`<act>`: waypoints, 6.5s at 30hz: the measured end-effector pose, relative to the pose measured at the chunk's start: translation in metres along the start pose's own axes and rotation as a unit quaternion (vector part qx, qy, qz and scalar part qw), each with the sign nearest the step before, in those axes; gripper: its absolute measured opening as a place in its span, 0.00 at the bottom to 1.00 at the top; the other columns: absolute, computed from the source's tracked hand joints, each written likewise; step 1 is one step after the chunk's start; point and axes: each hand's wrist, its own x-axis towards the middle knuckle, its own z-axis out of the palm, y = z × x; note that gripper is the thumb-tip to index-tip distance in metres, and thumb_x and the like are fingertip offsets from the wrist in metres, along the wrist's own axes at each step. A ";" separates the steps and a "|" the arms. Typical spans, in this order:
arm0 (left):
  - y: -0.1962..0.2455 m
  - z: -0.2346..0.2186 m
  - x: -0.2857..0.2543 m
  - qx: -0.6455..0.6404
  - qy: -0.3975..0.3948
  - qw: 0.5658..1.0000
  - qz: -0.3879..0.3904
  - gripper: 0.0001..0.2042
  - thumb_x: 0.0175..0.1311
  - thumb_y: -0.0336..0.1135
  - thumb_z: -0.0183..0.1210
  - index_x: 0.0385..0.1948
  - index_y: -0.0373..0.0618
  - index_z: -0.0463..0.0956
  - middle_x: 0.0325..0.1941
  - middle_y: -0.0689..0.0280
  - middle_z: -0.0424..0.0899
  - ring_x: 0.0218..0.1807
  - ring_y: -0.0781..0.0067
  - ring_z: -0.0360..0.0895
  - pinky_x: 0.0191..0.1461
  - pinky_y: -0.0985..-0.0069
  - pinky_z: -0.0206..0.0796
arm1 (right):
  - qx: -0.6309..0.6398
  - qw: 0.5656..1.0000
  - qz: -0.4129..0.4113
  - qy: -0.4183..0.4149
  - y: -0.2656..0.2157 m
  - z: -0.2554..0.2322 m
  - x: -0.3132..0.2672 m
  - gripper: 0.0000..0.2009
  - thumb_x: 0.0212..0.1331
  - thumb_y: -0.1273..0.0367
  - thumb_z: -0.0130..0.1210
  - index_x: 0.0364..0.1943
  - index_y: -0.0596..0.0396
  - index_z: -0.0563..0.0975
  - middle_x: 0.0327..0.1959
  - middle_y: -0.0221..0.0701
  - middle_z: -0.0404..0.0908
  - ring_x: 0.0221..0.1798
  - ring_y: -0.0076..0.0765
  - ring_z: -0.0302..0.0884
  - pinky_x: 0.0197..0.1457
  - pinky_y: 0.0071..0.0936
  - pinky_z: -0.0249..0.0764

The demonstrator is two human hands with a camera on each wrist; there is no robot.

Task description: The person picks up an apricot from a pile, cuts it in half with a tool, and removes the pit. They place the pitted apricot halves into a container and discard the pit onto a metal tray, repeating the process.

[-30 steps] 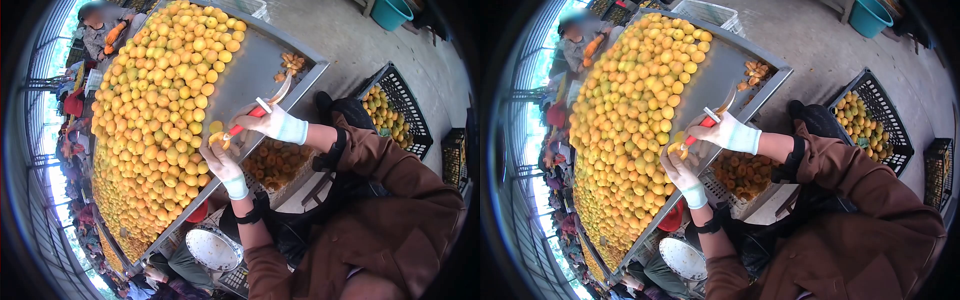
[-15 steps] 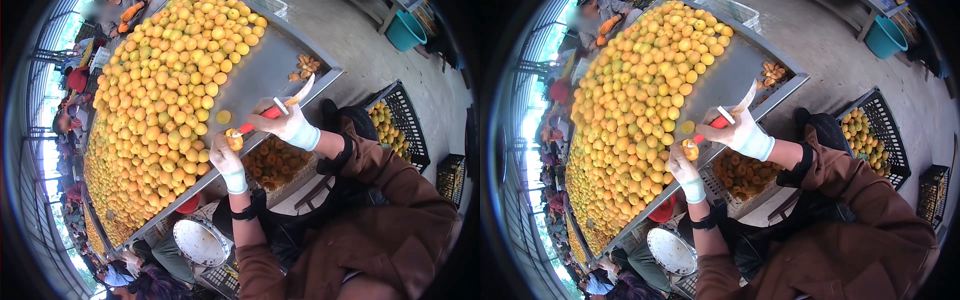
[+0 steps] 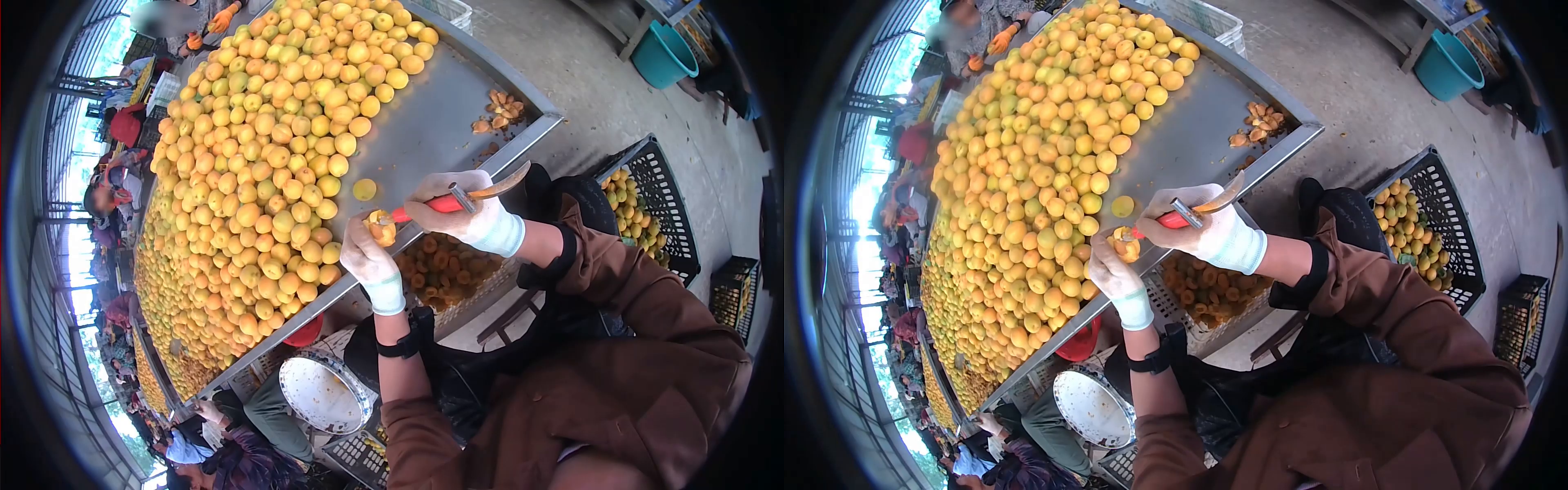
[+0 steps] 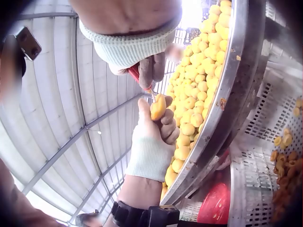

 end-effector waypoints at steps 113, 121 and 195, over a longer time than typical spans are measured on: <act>-0.057 0.006 0.001 0.083 0.010 0.996 0.033 0.17 0.49 0.16 0.60 0.43 0.36 0.71 0.36 0.55 0.77 0.33 0.54 0.77 0.35 0.67 0.71 | 0.315 0.910 0.264 -0.046 0.006 0.015 -0.001 0.11 0.52 0.77 0.59 0.41 0.53 0.79 0.42 0.32 0.82 0.34 0.31 0.82 0.36 0.22 0.79; -0.037 0.016 0.003 0.187 0.050 0.970 0.146 0.09 0.57 0.20 0.55 0.39 0.36 0.71 0.34 0.52 0.77 0.32 0.47 0.78 0.32 0.62 0.70 | 0.012 0.998 0.012 -0.057 0.012 0.012 -0.004 0.12 0.50 0.79 0.58 0.41 0.54 0.78 0.41 0.33 0.82 0.37 0.36 0.82 0.38 0.26 0.79; -0.040 0.000 -0.004 0.170 -0.057 0.977 0.114 0.16 0.47 0.18 0.57 0.41 0.35 0.70 0.34 0.53 0.77 0.32 0.48 0.78 0.35 0.63 0.70 | -0.041 0.996 0.068 -0.045 0.026 0.032 -0.026 0.10 0.52 0.72 0.56 0.40 0.52 0.77 0.39 0.30 0.82 0.43 0.38 0.81 0.45 0.31 0.78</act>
